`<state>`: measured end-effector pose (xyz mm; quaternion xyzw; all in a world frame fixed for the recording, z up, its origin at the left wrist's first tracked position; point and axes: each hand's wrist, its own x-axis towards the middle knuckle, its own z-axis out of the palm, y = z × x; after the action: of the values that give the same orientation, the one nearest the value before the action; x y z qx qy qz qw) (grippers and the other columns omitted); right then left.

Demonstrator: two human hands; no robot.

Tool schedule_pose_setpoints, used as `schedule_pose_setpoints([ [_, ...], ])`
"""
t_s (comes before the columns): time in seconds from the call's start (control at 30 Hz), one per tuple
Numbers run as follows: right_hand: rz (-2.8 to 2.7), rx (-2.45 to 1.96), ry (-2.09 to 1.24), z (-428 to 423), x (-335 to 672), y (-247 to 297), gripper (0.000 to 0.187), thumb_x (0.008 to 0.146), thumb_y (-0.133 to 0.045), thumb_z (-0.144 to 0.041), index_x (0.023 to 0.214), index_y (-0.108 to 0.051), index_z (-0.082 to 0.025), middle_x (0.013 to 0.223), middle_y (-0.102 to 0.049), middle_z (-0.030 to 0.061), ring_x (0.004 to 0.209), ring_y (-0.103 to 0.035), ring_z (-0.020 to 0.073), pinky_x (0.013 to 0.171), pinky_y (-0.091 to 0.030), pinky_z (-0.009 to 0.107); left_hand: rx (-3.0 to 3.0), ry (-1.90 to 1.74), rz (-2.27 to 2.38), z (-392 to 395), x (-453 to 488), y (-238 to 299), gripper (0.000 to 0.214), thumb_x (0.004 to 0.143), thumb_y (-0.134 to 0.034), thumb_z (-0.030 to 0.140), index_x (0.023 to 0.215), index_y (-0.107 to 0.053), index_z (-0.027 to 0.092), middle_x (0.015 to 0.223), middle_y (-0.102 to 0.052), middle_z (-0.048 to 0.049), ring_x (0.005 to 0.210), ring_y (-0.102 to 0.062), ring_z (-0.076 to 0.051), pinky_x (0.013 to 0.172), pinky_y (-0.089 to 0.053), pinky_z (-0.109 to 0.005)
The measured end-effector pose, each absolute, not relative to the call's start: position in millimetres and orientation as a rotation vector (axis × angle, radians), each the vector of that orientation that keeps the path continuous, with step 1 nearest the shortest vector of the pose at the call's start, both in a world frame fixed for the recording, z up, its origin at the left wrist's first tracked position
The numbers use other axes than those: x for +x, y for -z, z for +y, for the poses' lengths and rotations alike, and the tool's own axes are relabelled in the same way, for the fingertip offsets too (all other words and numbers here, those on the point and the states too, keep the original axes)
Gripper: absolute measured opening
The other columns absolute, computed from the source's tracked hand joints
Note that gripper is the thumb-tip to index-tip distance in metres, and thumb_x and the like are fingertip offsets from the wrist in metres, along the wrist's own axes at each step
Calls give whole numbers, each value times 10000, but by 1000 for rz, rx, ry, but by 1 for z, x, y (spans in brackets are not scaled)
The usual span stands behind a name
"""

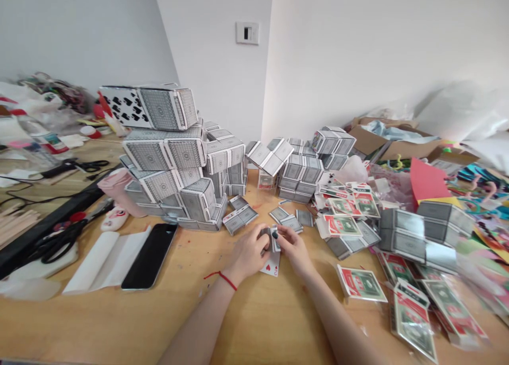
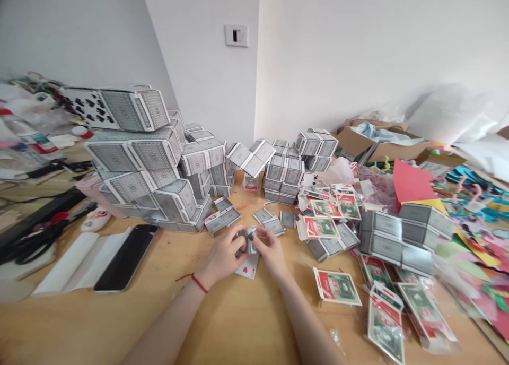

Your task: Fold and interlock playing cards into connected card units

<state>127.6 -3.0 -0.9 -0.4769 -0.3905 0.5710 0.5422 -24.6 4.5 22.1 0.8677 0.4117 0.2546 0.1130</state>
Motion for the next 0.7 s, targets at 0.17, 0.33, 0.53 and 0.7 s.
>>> schedule_pose_setpoints([
  [0.17,-859,-1158,-1356,-2,126,6,417,602,-695,-388,948,-600,-174,898,-643,56,769,-598,188,652,-455,270,2580,-711,1254,2,-24,-27,46,668,-521,164,709,-530,182,1168,-455,-73,821,-545,-170,633,-433,-277],
  [0.33,-792,-1132,-1423,-2,124,7,383,605,-697,-384,912,-603,-176,872,-636,45,736,-596,181,629,-464,272,2612,-717,1254,1,-23,-29,74,704,-514,216,760,-558,194,1146,-468,-77,839,-548,-179,641,-437,-282],
  [0.53,-806,-1092,-1433,-2,123,7,403,592,-708,-385,912,-599,-167,865,-629,56,737,-593,189,651,-473,300,2591,-726,1256,2,-23,-25,60,715,-516,240,709,-549,191,1137,-482,-78,851,-557,-197,660,-450,-312],
  [0.7,-844,-1007,-1522,-2,125,8,366,622,-697,-350,923,-584,-178,865,-623,50,740,-588,176,671,-462,301,2574,-770,1176,2,-24,-23,37,706,-529,199,676,-547,187,1172,-475,-58,855,-555,-177,705,-452,-303],
])
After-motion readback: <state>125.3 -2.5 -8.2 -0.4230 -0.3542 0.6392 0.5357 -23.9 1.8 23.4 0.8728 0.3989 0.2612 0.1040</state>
